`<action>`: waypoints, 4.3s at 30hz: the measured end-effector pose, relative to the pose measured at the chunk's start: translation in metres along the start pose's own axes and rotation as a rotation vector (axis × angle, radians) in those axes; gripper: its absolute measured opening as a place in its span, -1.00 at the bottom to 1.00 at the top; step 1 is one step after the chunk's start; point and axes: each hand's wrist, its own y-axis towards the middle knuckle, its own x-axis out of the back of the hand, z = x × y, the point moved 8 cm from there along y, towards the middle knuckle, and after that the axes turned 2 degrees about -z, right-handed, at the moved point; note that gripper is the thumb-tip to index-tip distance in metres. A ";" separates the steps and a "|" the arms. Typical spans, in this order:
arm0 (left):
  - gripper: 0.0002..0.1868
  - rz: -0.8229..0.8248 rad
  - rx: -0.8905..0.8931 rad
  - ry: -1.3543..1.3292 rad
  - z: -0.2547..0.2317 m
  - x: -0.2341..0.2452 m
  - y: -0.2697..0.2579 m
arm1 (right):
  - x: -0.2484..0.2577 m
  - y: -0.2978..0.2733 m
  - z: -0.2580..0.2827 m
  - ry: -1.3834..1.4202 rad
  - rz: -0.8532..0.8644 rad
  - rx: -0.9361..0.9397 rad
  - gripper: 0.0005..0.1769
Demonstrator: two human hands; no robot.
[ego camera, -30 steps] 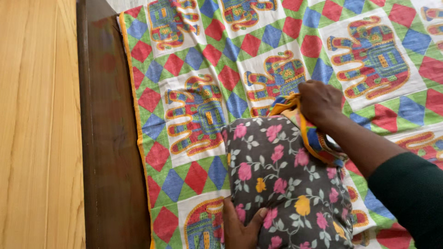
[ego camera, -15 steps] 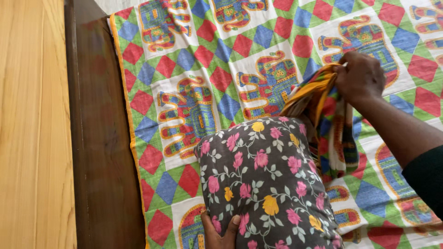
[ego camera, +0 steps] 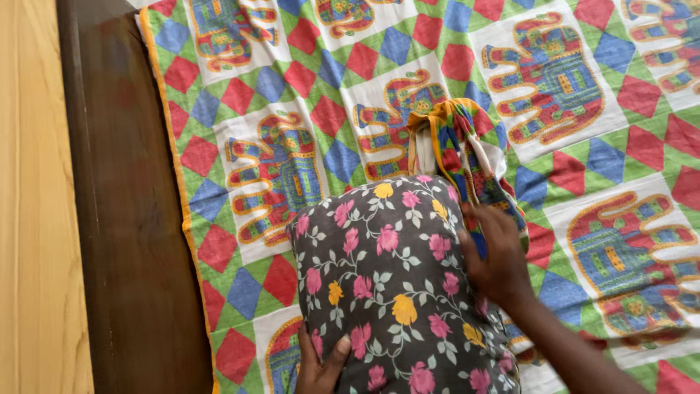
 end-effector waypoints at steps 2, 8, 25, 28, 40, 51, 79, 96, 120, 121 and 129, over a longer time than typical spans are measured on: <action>0.10 0.065 -0.052 0.059 0.021 0.009 -0.003 | 0.002 -0.030 -0.005 0.033 0.021 -0.148 -0.61; 0.16 0.170 -0.282 0.091 0.045 0.017 -0.012 | -0.014 -0.134 -0.071 0.217 0.248 -0.973 -0.41; -0.10 -0.139 0.204 0.293 -0.014 -0.003 -0.036 | -0.021 -0.150 -0.031 0.911 0.355 -1.280 -0.31; -0.07 -0.152 0.084 0.154 -0.053 -0.009 -0.036 | -0.007 -0.152 -0.027 0.874 0.397 -1.311 -0.42; -0.21 0.070 0.412 -0.301 -0.122 -0.025 -0.040 | 0.031 -0.100 0.002 0.943 0.354 -1.179 -0.47; -0.27 0.105 0.330 -0.376 -0.242 -0.047 -0.063 | 0.079 -0.024 0.046 0.916 0.368 -1.065 -0.39; -0.39 0.037 -0.001 -0.178 -0.485 -0.039 -0.121 | 0.227 0.107 0.139 1.136 0.455 -0.295 -0.10; -0.37 -0.008 -0.086 -0.224 -0.569 -0.008 -0.197 | 0.264 0.139 0.207 1.111 0.425 -0.119 -0.12; -0.43 0.150 -0.252 -0.281 -0.622 0.141 -0.286 | 0.278 0.078 0.380 1.072 0.289 -0.092 -0.14; -0.42 0.156 -0.251 -0.300 -0.625 0.145 -0.291 | 0.277 0.077 0.384 1.075 0.286 -0.091 -0.13; -0.41 0.057 -0.228 -0.257 -0.632 0.181 -0.328 | 0.284 0.067 0.425 1.094 0.257 -0.090 -0.13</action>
